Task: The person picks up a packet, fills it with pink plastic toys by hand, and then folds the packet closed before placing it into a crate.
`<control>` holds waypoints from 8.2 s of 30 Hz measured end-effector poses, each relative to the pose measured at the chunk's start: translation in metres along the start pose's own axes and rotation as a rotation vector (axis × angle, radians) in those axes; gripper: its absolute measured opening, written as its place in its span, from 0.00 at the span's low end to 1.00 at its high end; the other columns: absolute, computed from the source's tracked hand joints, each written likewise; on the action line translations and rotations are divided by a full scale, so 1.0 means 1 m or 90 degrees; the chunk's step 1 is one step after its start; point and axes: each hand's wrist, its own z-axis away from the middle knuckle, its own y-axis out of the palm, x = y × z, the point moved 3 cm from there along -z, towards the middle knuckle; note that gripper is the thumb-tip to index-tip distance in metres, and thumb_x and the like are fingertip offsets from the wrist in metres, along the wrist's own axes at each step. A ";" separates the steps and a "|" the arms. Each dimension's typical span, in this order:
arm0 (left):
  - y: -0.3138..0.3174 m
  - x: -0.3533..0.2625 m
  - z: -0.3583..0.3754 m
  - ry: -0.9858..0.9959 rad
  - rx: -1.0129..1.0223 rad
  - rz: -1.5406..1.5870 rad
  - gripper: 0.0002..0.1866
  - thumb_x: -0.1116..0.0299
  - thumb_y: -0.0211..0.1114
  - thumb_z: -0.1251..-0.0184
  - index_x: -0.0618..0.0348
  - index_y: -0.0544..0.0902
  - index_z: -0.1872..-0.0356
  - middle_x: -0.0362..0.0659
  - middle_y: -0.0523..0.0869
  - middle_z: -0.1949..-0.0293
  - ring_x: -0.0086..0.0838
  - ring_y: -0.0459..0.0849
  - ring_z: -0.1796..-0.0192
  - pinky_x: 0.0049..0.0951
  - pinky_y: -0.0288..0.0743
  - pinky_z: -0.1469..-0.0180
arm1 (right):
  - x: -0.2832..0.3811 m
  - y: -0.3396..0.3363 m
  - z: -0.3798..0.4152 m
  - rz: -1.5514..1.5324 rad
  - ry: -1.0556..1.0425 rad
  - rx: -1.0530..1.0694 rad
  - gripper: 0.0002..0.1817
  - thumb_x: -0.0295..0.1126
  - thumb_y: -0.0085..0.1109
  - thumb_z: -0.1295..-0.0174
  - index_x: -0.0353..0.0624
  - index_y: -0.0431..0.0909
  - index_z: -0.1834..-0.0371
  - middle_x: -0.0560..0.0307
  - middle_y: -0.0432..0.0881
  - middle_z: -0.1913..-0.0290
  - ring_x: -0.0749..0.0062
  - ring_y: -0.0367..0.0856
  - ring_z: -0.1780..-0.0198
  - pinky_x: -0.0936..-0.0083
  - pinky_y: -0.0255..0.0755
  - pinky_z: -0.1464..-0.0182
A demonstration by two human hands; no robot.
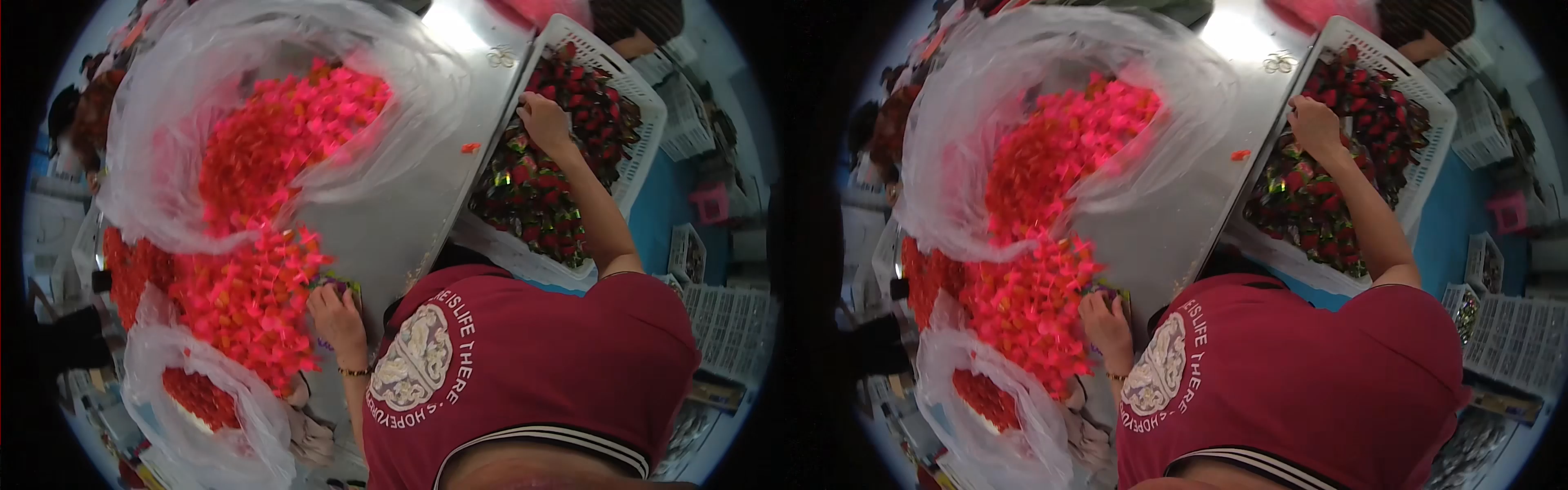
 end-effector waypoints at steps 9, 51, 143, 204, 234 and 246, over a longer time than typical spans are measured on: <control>0.007 -0.013 -0.005 0.002 -0.023 -0.127 0.08 0.72 0.62 0.42 0.63 0.75 0.63 0.48 0.77 0.57 0.43 0.77 0.51 0.36 0.78 0.54 | 0.238 0.065 0.051 -0.481 -0.465 0.116 0.09 0.24 0.59 0.42 0.39 0.80 0.58 0.48 0.83 0.63 0.55 0.83 0.62 0.67 0.75 0.59; -0.005 -0.029 -0.009 0.027 0.032 -0.148 0.07 0.77 0.53 0.41 0.68 0.76 0.63 0.55 0.79 0.53 0.49 0.77 0.50 0.43 0.74 0.52 | 0.436 0.034 0.148 -0.735 -0.699 0.519 0.12 0.35 0.57 0.47 0.37 0.78 0.79 0.49 0.79 0.79 0.58 0.78 0.76 0.62 0.68 0.70; 0.004 0.026 0.028 -0.275 -0.290 0.542 0.03 0.81 0.61 0.41 0.66 0.77 0.66 0.45 0.82 0.56 0.28 0.79 0.55 0.25 0.73 0.52 | 0.316 0.070 0.146 -0.386 -0.754 0.444 0.07 0.32 0.56 0.44 0.41 0.80 0.74 0.50 0.80 0.68 0.55 0.81 0.61 0.62 0.74 0.57; -0.051 -0.004 -0.048 -0.275 -0.045 0.889 0.08 0.72 0.57 0.28 0.66 0.78 0.56 0.36 0.82 0.66 0.12 0.76 0.67 0.13 0.69 0.66 | 0.337 0.010 0.086 -0.748 -0.737 0.457 0.10 0.15 0.57 0.45 0.32 0.81 0.60 0.49 0.82 0.55 0.61 0.83 0.56 0.72 0.77 0.57; -0.039 -0.014 -0.033 -0.260 -0.354 0.930 0.05 0.70 0.54 0.26 0.61 0.74 0.60 0.34 0.77 0.66 0.13 0.72 0.65 0.16 0.69 0.61 | 0.332 0.028 0.090 -0.915 -0.441 0.541 0.07 0.17 0.62 0.49 0.36 0.76 0.67 0.59 0.80 0.67 0.79 0.78 0.63 0.79 0.73 0.61; -0.032 -0.022 -0.037 -0.282 -0.259 1.029 0.09 0.73 0.67 0.36 0.61 0.77 0.59 0.34 0.80 0.66 0.15 0.76 0.65 0.17 0.71 0.61 | 0.328 0.031 0.093 -0.917 -0.479 0.482 0.08 0.17 0.59 0.49 0.37 0.75 0.66 0.62 0.78 0.68 0.80 0.76 0.64 0.81 0.71 0.60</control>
